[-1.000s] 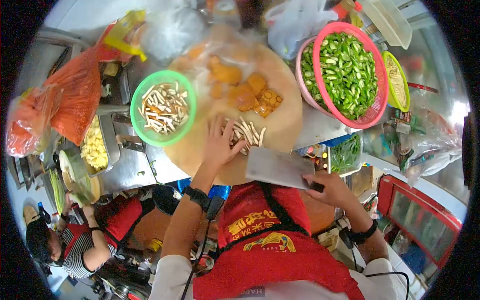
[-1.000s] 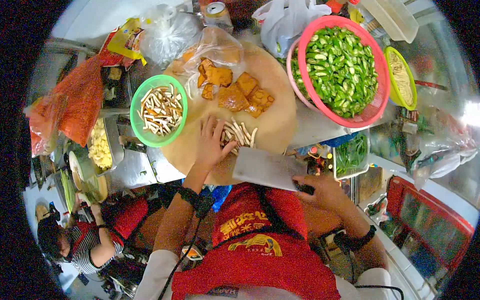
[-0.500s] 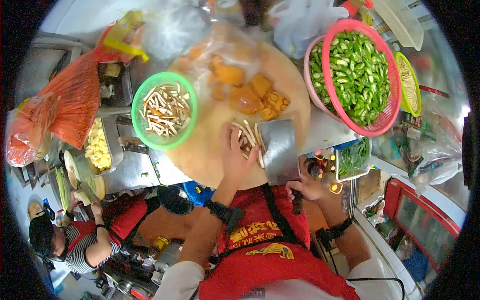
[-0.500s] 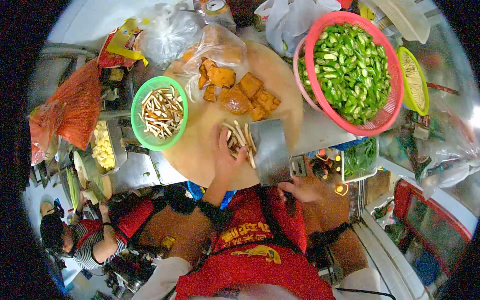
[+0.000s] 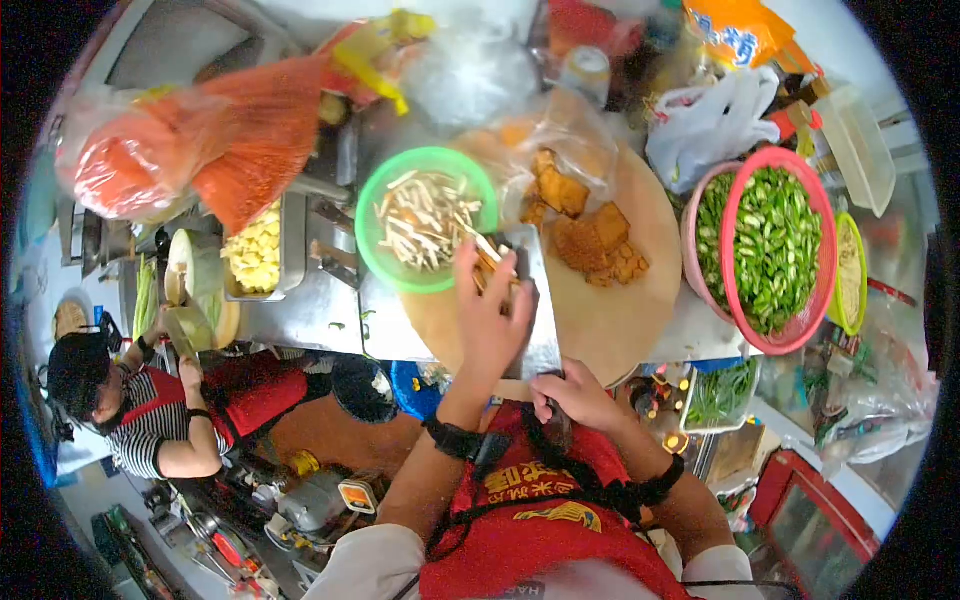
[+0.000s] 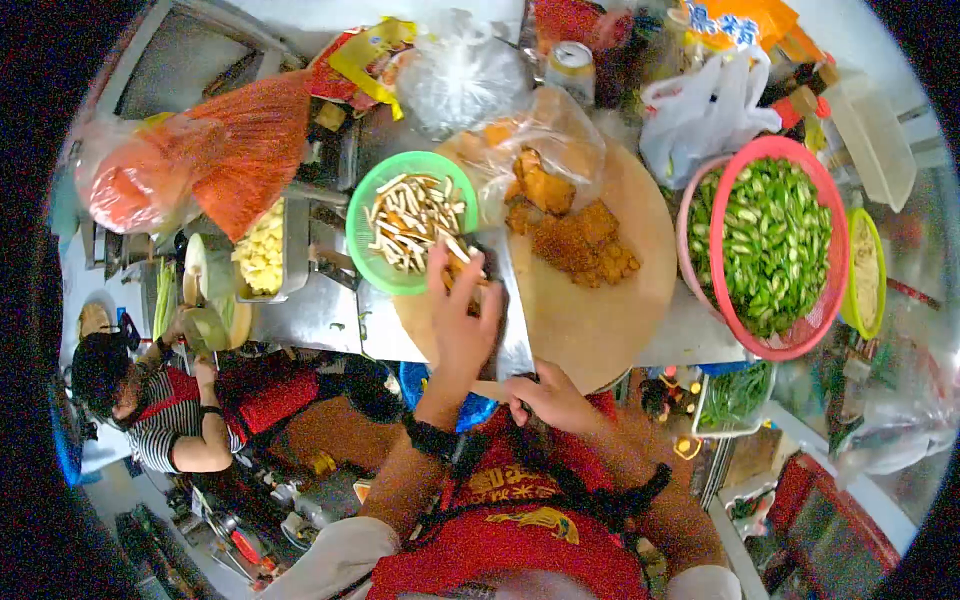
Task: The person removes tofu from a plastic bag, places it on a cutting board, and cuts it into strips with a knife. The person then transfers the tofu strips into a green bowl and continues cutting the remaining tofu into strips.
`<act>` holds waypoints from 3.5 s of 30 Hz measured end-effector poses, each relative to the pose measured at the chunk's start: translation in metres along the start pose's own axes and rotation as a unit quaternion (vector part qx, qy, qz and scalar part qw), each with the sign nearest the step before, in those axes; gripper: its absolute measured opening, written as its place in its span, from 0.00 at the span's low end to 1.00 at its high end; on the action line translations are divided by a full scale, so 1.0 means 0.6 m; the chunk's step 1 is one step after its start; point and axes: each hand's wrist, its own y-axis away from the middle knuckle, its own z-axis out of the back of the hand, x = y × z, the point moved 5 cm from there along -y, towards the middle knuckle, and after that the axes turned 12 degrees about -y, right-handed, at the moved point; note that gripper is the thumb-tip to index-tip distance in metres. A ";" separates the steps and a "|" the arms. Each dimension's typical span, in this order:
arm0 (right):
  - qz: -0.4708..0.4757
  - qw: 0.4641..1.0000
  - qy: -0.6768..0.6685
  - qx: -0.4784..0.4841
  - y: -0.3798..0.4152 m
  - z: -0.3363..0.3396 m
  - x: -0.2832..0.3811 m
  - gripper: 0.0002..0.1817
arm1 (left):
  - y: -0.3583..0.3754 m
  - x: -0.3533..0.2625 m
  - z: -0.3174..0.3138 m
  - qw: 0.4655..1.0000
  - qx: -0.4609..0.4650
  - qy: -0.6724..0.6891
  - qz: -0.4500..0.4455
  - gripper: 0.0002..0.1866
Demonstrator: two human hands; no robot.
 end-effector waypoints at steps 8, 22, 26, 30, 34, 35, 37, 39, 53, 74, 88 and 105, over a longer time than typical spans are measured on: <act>0.026 0.982 0.081 -0.168 -0.022 -0.028 0.105 0.06 | -0.137 0.174 0.002 0.978 -0.070 -0.193 0.033 0.18; 0.014 0.891 0.122 -0.438 0.339 0.232 -0.011 0.08 | -0.059 -0.043 -0.190 0.953 0.231 -0.166 -0.102 0.30; 0.027 0.893 -0.027 -0.449 0.343 0.223 -0.054 0.09 | -0.052 0.009 -0.177 0.963 0.254 0.018 -0.086 0.28; 0.039 0.890 0.018 -0.453 0.336 0.239 -0.103 0.09 | -0.017 0.053 -0.135 0.831 0.441 0.244 0.234 0.21; -0.036 0.899 0.214 -0.379 0.305 0.246 -0.108 0.14 | 0.041 0.075 -0.103 0.764 0.389 0.388 0.339 0.19; -0.057 0.891 0.268 -0.363 0.283 0.234 -0.090 0.16 | 0.058 0.089 -0.105 0.766 0.381 0.386 0.346 0.19; -0.069 0.872 0.372 -0.310 0.232 0.189 -0.030 0.21 | 0.100 0.124 -0.118 0.799 0.393 0.303 0.340 0.20; 0.026 0.872 0.402 -0.278 0.182 0.144 0.013 0.19 | 0.083 0.099 -0.078 0.865 0.424 0.087 0.253 0.18; -0.020 0.915 0.333 -0.227 0.100 0.085 0.042 0.28 | 0.104 0.031 -0.125 0.951 0.220 -0.206 -0.069 0.12; -0.045 0.882 0.425 -0.199 0.059 0.110 0.020 0.27 | 0.119 0.050 -0.126 0.967 0.195 -0.149 -0.069 0.12; -0.141 0.862 0.433 -0.224 0.100 0.082 0.039 0.26 | 0.114 0.060 -0.108 0.965 0.228 -0.077 -0.105 0.16; -0.164 0.873 0.401 -0.225 0.070 0.088 0.022 0.27 | 0.131 0.070 -0.114 0.970 0.197 -0.058 -0.130 0.12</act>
